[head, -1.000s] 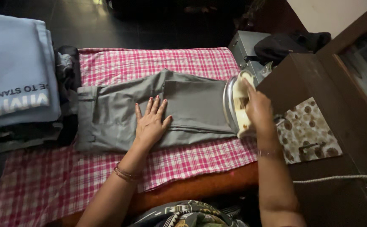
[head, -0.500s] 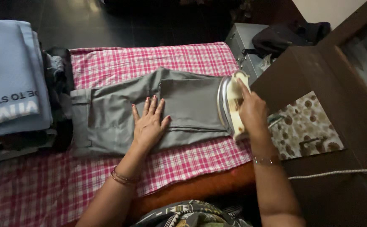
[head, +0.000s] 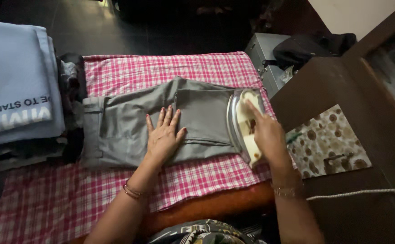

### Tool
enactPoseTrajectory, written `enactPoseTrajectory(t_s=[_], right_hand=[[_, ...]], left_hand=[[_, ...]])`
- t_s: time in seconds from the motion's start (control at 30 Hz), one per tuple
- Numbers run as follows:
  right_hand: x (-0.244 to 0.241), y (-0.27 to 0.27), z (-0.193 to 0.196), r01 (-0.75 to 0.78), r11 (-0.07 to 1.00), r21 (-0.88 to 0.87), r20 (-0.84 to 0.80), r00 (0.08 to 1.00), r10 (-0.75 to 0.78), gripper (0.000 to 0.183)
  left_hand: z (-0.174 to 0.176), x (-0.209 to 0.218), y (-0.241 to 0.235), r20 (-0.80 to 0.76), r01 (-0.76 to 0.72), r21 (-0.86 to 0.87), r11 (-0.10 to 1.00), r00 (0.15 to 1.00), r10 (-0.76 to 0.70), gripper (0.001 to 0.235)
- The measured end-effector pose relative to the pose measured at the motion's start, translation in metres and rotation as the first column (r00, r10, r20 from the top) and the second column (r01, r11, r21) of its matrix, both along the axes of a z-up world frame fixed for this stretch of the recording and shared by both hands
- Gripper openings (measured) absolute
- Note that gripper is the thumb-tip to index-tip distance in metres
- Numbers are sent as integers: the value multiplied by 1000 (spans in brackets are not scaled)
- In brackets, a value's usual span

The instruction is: The person irons a pair of gray pants on a checkered surface using an iron, turning the garment over and adjusting its position before folding it by hand and placing it on a laundry stack. Then, the person irons a dark blue shirt.

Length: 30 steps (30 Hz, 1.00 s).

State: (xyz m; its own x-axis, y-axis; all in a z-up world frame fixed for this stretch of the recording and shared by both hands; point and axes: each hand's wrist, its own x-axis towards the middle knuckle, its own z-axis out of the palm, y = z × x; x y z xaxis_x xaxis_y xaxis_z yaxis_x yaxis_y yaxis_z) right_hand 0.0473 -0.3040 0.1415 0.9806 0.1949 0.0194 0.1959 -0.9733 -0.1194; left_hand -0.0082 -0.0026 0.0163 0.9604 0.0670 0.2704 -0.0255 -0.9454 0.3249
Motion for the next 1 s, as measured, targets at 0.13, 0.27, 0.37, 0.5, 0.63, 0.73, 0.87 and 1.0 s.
enactPoseTrajectory(t_s=[0.13, 0.27, 0.37, 0.5, 0.63, 0.73, 0.87, 1.0], right_hand=[[-23, 9, 5, -84, 991, -104, 135, 986, 98, 77], [12, 19, -9, -65, 997, -29, 157, 985, 69, 75], [47, 31, -19, -127, 991, -32, 346, 929, 130, 76], [92, 49, -22, -119, 992, 42, 288, 952, 102, 80], [91, 47, -30, -170, 985, 40, 303, 941, 150, 76], [60, 40, -25, -171, 983, 59, 184, 970, 158, 76], [-15, 30, -9, -223, 970, 98, 84, 973, 215, 71], [-50, 37, 9, -193, 980, 53, 55, 980, 190, 69]], left_hand=[[2, 3, 0, -33, 0, 1, 1000, 999, 0, 70], [2, 3, 0, -29, -4, -7, 1000, 1000, 4, 70], [3, 3, 1, -24, -5, -14, 1000, 1000, 4, 69], [5, 0, 0, -29, -7, -22, 1000, 1000, 6, 67], [4, -1, 0, -40, -18, -5, 1000, 999, 18, 67], [2, -1, -1, -29, -25, 3, 1000, 999, 25, 67], [-3, 3, -1, -21, -23, 12, 1000, 1000, 23, 68], [-4, 3, -1, -18, -18, 23, 1000, 1000, 19, 68]])
